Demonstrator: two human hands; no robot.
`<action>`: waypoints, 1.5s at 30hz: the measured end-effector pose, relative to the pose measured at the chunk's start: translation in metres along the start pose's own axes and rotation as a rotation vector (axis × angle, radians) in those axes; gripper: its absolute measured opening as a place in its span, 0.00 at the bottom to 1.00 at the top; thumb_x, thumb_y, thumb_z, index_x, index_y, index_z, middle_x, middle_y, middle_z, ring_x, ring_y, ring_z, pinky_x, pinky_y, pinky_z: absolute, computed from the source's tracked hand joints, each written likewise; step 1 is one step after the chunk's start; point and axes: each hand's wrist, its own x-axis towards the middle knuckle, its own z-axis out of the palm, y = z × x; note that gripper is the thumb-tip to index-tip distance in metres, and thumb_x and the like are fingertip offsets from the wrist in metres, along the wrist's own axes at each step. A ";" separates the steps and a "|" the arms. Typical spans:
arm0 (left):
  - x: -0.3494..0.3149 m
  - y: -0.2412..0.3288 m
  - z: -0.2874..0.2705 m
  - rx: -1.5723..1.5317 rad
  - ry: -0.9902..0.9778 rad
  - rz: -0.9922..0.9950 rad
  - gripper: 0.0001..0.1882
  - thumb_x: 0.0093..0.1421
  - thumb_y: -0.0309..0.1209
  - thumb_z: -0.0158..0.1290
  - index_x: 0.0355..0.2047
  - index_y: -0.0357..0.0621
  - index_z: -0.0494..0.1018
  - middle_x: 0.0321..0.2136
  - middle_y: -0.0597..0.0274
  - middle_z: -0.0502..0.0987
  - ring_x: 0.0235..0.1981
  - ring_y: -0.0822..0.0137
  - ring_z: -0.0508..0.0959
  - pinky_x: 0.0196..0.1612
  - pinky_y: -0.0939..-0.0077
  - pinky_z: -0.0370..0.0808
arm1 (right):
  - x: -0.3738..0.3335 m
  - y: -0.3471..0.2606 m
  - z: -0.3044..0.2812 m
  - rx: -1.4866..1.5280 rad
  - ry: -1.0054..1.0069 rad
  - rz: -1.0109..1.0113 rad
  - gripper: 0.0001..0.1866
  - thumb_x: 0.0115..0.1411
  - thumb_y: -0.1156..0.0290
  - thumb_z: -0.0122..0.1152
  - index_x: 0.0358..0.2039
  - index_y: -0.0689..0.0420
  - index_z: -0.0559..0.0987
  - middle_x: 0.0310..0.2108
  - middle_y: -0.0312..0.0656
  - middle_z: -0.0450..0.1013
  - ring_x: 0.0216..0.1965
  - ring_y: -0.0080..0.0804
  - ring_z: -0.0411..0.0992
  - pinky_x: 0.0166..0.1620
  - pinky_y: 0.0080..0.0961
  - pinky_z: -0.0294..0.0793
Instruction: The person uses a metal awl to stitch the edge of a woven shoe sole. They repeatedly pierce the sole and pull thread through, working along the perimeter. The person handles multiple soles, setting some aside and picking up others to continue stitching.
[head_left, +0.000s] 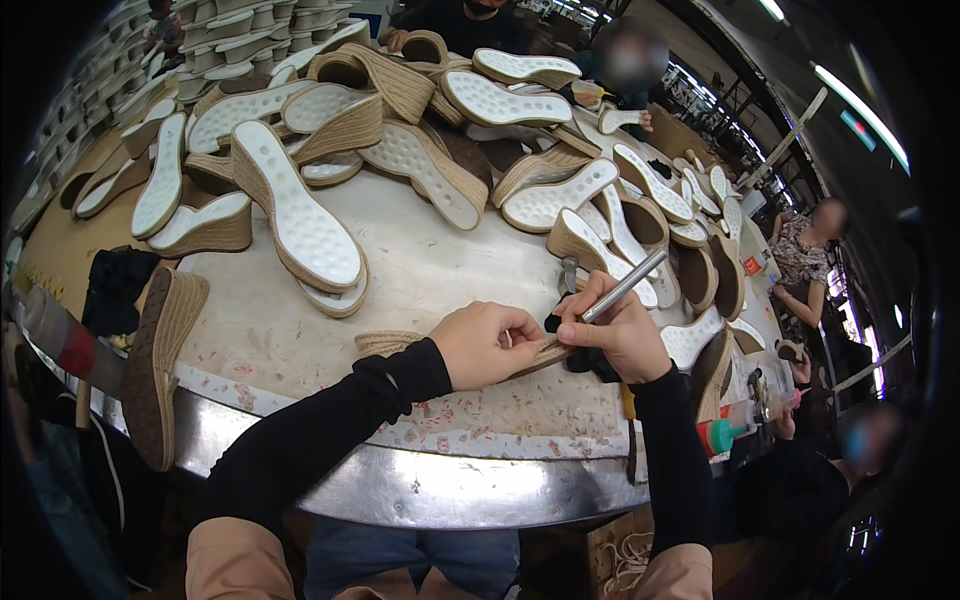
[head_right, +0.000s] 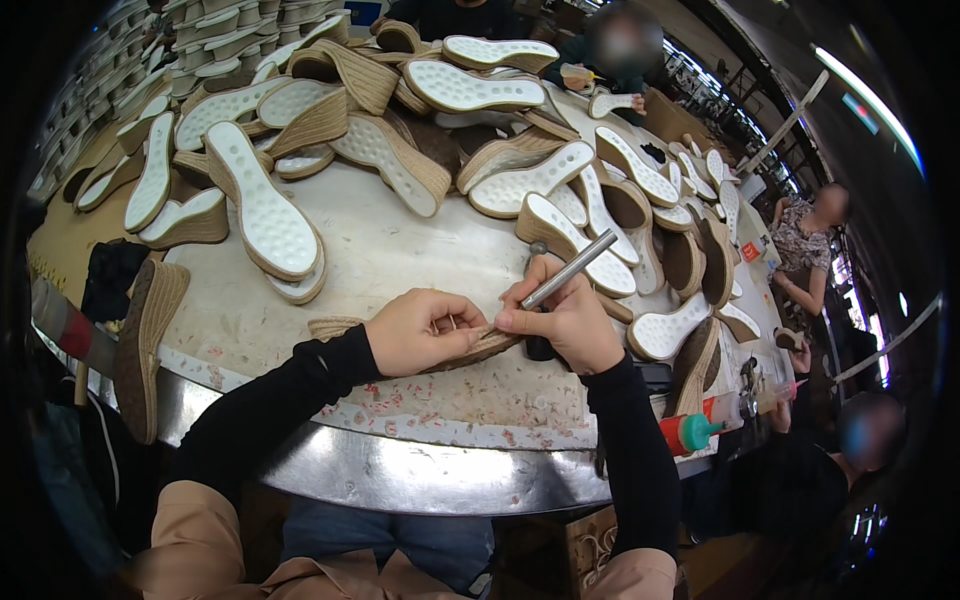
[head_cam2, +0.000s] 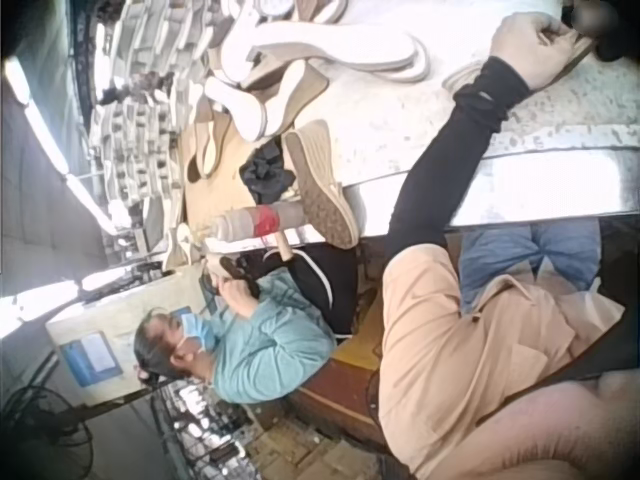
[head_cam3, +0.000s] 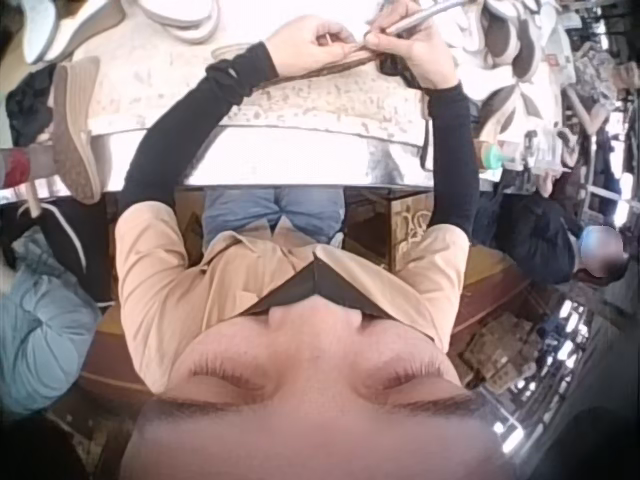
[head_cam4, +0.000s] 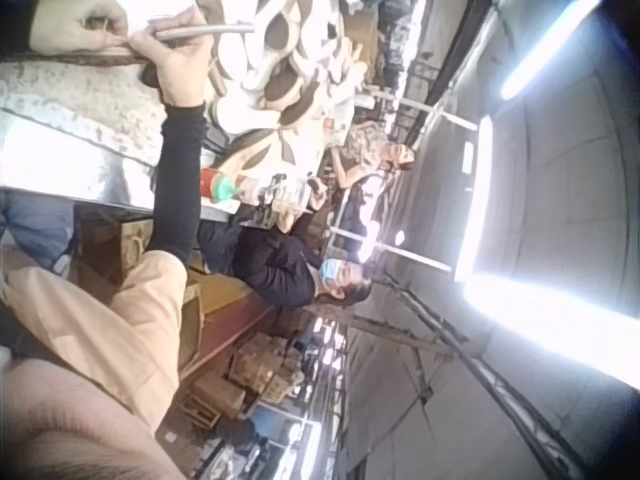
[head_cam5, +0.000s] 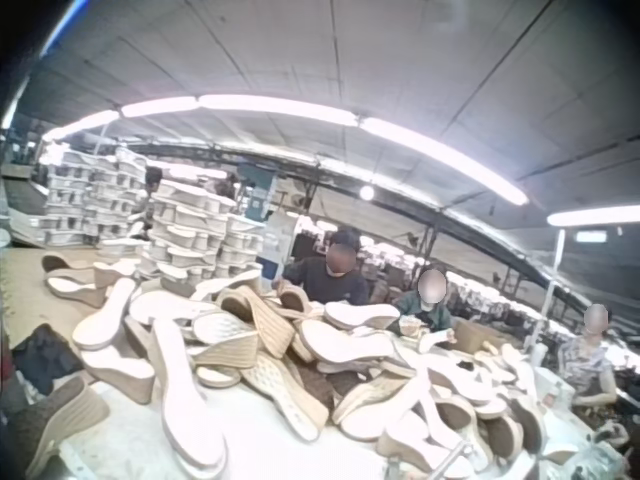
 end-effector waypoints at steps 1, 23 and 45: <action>0.001 0.000 0.000 0.019 0.004 -0.002 0.15 0.54 0.37 0.54 0.32 0.36 0.77 0.24 0.57 0.79 0.24 0.67 0.77 0.32 0.74 0.74 | 0.000 0.003 -0.001 0.071 0.034 0.071 0.15 0.46 0.80 0.70 0.27 0.57 0.70 0.25 0.36 0.74 0.30 0.21 0.72 0.42 0.21 0.71; 0.000 0.000 -0.010 -0.172 -0.210 -0.086 0.17 0.56 0.32 0.58 0.42 0.33 0.74 0.31 0.64 0.78 0.29 0.78 0.74 0.35 0.82 0.73 | -0.028 0.031 0.022 0.148 0.237 -0.356 0.14 0.51 0.83 0.64 0.32 0.59 0.67 0.25 0.39 0.72 0.37 0.32 0.73 0.51 0.33 0.69; -0.001 -0.002 -0.009 -0.223 -0.179 -0.056 0.17 0.52 0.34 0.62 0.37 0.35 0.76 0.27 0.64 0.78 0.25 0.79 0.73 0.31 0.85 0.71 | -0.029 0.039 0.035 0.194 0.328 -0.347 0.15 0.49 0.85 0.63 0.31 0.57 0.66 0.27 0.40 0.70 0.41 0.34 0.68 0.52 0.33 0.65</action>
